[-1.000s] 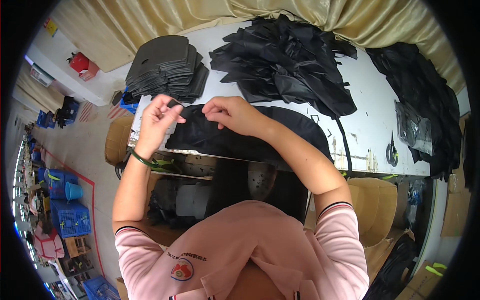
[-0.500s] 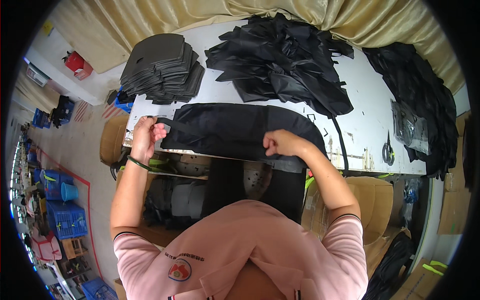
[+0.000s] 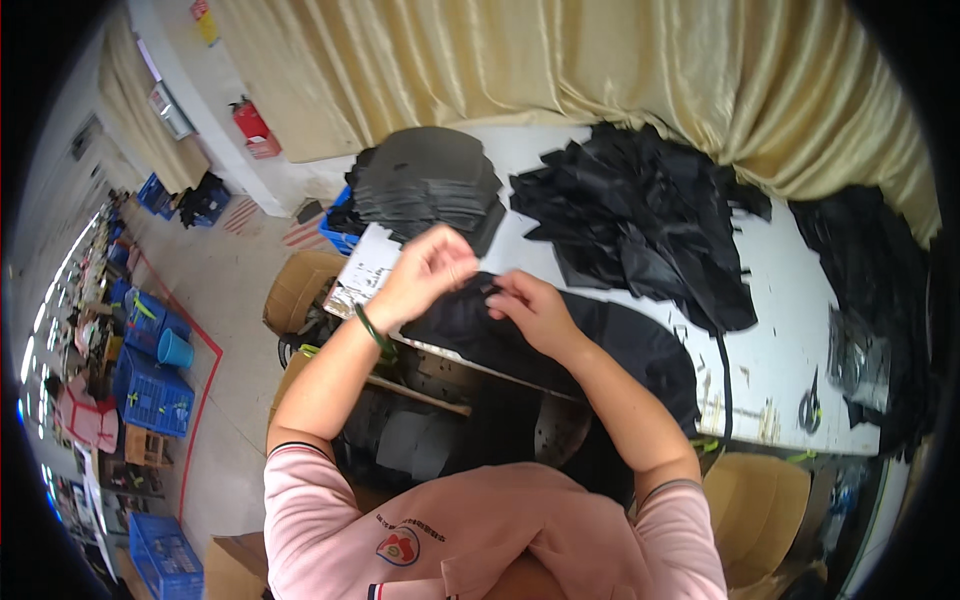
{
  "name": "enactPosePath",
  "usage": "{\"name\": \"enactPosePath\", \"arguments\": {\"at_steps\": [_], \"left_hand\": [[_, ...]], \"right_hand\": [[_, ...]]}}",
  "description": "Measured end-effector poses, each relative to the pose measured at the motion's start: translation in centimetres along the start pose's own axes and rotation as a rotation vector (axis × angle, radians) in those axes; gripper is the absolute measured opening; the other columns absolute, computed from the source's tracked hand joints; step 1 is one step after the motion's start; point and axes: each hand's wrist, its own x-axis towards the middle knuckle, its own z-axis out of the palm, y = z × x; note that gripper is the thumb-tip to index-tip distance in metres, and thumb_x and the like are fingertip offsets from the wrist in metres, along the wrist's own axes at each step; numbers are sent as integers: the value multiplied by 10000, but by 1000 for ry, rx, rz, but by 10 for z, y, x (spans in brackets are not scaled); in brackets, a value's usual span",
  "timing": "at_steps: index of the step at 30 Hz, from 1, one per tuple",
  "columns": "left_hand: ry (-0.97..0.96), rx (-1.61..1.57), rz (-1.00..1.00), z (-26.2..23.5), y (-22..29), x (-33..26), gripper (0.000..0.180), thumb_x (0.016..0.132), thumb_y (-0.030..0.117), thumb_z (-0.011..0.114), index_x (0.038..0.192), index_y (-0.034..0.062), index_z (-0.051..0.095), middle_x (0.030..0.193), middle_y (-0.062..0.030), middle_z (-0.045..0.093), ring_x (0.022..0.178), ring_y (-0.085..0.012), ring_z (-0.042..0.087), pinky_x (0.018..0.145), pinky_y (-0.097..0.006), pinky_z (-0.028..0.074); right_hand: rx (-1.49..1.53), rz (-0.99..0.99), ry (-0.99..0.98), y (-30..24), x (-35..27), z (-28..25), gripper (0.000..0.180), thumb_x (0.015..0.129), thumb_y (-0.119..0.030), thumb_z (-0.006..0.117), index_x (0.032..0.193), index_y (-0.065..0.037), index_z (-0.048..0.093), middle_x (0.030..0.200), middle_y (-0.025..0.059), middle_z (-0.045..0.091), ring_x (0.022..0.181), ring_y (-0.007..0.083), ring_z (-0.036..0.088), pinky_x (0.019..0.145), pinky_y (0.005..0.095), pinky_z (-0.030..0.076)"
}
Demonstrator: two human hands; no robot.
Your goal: Sorting and inspecting black fabric components on a workbench in a factory environment.
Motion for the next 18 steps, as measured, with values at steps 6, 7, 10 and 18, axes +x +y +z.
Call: {"name": "enactPosePath", "arguments": {"at_steps": [6, 7, 10, 18], "left_hand": [[267, 1361, 288, -132, -13, 53, 657, 748, 572, 679, 1188, 90, 612, 1285, -196, 511, 1258, -347, 424, 1029, -454, 343], [131, 1446, 28, -140, -20, 63, 715, 734, 616, 659, 1248, 123, 597, 1314, -170, 518, 1287, -329, 404, 1037, -500, 321], [-4, 1238, -236, -142, -30, 90, 730, 690, 549, 732, 1256, 110, 593, 1248, -138, 579, 1212, -328, 505, 1007, -449, 393], [-94, 1159, -165, -157, -27, 97, 639, 698, 424, 789, 1190, 58, 607, 1195, -127, 607, 1126, -316, 562, 941, -384, 451]], "right_hand": [[-294, -15, 104, 1, -6, 1, 146, 874, -122, 678, 900, -29, 569, 688, -20, 540, 649, 52, 508, 602, 219, 425], [-240, 7, 170, -2, -8, 2, 147, 874, -110, 678, 874, -33, 552, 673, -34, 505, 612, 50, 479, 590, 219, 421], [44, 67, 324, -17, -17, -9, 161, 861, -31, 665, 862, -64, 507, 643, -43, 498, 537, 34, 474, 510, 189, 432], [219, 32, 339, -33, -12, -31, 163, 870, 47, 510, 988, -57, 469, 951, 157, 658, 465, 106, 499, 429, 212, 410]]}}
